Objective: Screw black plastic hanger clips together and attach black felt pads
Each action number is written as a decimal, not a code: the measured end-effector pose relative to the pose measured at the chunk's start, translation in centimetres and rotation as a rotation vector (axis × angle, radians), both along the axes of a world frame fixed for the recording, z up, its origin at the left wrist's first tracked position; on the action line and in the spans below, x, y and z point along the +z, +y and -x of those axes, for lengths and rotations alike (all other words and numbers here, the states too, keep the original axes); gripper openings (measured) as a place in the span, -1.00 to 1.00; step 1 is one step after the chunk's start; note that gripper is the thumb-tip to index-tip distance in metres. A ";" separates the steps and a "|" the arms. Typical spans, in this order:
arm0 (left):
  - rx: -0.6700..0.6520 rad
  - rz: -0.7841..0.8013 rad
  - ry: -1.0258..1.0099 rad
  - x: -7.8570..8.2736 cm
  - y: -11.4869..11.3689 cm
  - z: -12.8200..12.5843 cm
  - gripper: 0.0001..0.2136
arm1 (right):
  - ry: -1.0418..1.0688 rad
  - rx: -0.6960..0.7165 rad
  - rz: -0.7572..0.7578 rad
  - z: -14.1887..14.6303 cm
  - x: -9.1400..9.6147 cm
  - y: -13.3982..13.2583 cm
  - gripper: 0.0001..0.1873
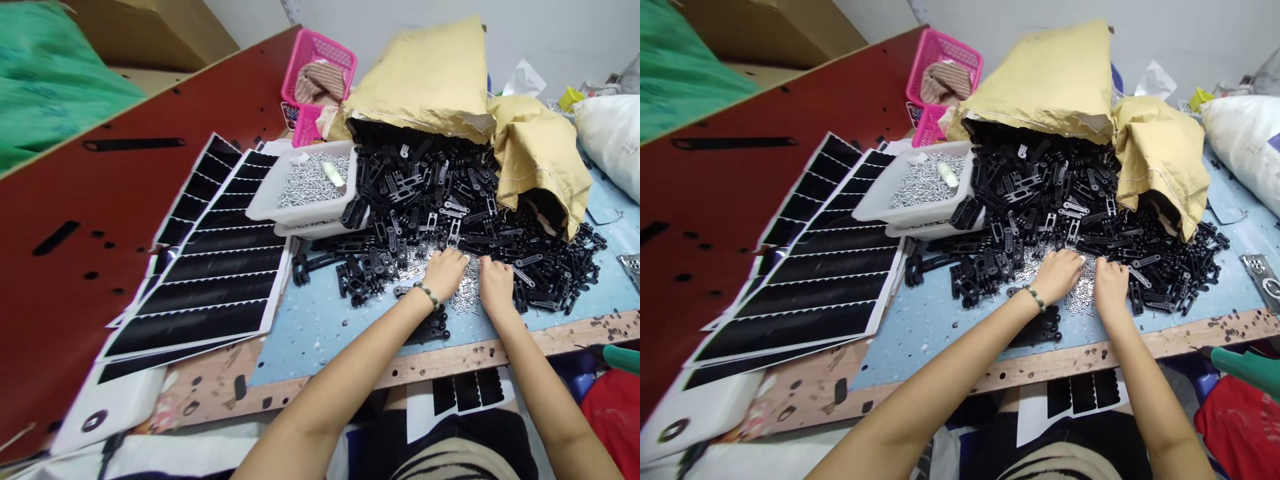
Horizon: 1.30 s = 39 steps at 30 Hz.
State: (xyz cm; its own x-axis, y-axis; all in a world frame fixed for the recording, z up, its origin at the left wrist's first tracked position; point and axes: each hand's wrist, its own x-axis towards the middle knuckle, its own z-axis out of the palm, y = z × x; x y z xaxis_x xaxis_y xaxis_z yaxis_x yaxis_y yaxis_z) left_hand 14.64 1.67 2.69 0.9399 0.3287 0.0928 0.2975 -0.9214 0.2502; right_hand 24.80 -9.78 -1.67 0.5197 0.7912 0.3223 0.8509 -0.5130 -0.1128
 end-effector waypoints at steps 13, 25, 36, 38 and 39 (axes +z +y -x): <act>0.105 0.229 -0.123 -1.1 1.9 -1.1 -0.88 | 0.551 0.192 -0.515 -0.1 0.6 -1.6 -0.86; 0.156 0.562 -0.384 0.5 -1.0 12.0 -0.81 | 0.565 0.545 -0.250 7.9 -1.0 -1.7 -0.81; -0.104 -0.035 -0.282 -2.8 -3.9 12.8 -0.77 | 0.549 0.547 -0.220 6.3 -0.2 -2.1 -0.82; -0.115 -0.051 -0.299 -3.0 -4.0 12.8 -0.78 | 0.477 0.390 -0.251 4.5 -0.1 -1.8 -0.80; -0.101 -0.036 -0.312 -3.0 -4.2 12.8 -0.79 | 0.416 0.318 -0.256 3.6 0.0 -1.5 -0.79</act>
